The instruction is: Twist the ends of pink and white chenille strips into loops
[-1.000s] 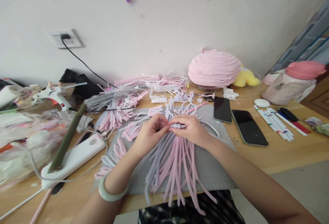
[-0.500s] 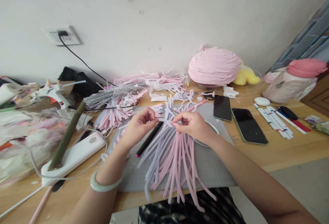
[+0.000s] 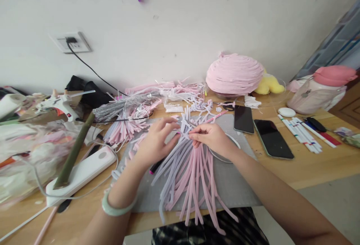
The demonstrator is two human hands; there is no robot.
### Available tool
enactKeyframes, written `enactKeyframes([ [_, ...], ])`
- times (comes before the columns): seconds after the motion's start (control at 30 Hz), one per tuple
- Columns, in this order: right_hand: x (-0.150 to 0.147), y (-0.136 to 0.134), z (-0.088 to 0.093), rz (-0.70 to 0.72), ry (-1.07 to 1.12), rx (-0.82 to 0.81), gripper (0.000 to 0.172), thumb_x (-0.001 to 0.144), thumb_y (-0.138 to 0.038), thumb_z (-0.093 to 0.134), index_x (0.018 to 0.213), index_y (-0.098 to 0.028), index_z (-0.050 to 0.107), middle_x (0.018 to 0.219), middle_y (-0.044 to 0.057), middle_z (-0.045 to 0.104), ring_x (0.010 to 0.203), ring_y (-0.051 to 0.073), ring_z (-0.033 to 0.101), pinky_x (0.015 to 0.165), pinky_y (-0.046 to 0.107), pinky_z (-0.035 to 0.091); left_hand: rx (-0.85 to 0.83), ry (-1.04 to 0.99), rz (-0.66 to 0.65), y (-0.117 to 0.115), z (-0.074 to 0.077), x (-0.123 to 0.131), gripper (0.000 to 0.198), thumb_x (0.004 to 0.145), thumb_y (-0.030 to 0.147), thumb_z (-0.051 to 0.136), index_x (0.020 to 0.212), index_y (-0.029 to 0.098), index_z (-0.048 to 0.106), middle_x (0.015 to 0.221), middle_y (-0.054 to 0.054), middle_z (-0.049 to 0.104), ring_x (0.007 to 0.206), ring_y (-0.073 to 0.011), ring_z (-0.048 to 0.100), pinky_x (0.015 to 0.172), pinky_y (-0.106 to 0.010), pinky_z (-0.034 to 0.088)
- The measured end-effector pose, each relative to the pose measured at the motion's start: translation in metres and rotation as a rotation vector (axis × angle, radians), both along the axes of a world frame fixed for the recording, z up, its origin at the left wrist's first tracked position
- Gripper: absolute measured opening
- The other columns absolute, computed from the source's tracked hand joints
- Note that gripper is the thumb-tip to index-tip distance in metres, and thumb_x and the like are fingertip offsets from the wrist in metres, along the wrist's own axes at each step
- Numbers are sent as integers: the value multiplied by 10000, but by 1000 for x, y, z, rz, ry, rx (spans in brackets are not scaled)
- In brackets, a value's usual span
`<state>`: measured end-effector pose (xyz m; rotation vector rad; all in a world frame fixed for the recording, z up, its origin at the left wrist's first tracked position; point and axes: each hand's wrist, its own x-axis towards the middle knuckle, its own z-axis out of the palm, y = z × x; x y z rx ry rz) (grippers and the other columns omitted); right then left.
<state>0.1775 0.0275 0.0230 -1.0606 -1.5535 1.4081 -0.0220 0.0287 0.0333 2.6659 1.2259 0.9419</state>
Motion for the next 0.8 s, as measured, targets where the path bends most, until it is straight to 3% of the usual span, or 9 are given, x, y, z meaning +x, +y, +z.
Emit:
enactKeyframes([
  [0.13,-5,1,-3,5,77,-94,204,646,-325,676,694,-134,626,527,-14,616,489,104,583,539,228,462,440,181,59,-12,-9,15,215,759,334,593,959,256,577,1204,-86,544,1130,-259,426,919,-423,245],
  [0.23,-6,0,-3,18,95,-105,232,638,-351,683,691,-132,628,530,-15,612,481,99,574,526,225,457,531,199,111,-15,-14,17,84,776,292,583,849,251,592,1182,-50,580,1136,-241,436,927,-408,201],
  [0.3,-6,-1,-2,25,97,-107,239,641,-359,683,692,-133,626,530,-17,611,475,96,571,519,221,454,506,214,80,-14,-14,15,36,802,256,553,802,232,580,1127,-28,620,1097,-214,482,931,-394,189],
  [0.47,-3,-2,2,31,70,-98,210,649,-329,683,671,-132,610,515,-21,610,460,88,571,505,206,439,363,272,-70,-8,-10,6,131,837,119,460,870,210,548,1000,5,674,1032,-155,546,945,-370,177],
  [0.67,-2,-2,4,27,51,-83,157,670,-279,666,669,-132,610,508,-24,609,453,83,568,498,199,435,236,270,-148,-5,-9,4,105,845,135,425,837,181,519,898,-18,666,899,-142,583,904,-348,258],
  [0.8,0,-2,4,10,52,-56,148,679,-274,662,679,-134,616,511,-24,613,459,79,570,506,194,439,186,193,-130,-6,-11,9,95,858,154,419,881,176,508,855,-24,659,847,-140,585,870,-338,283],
])
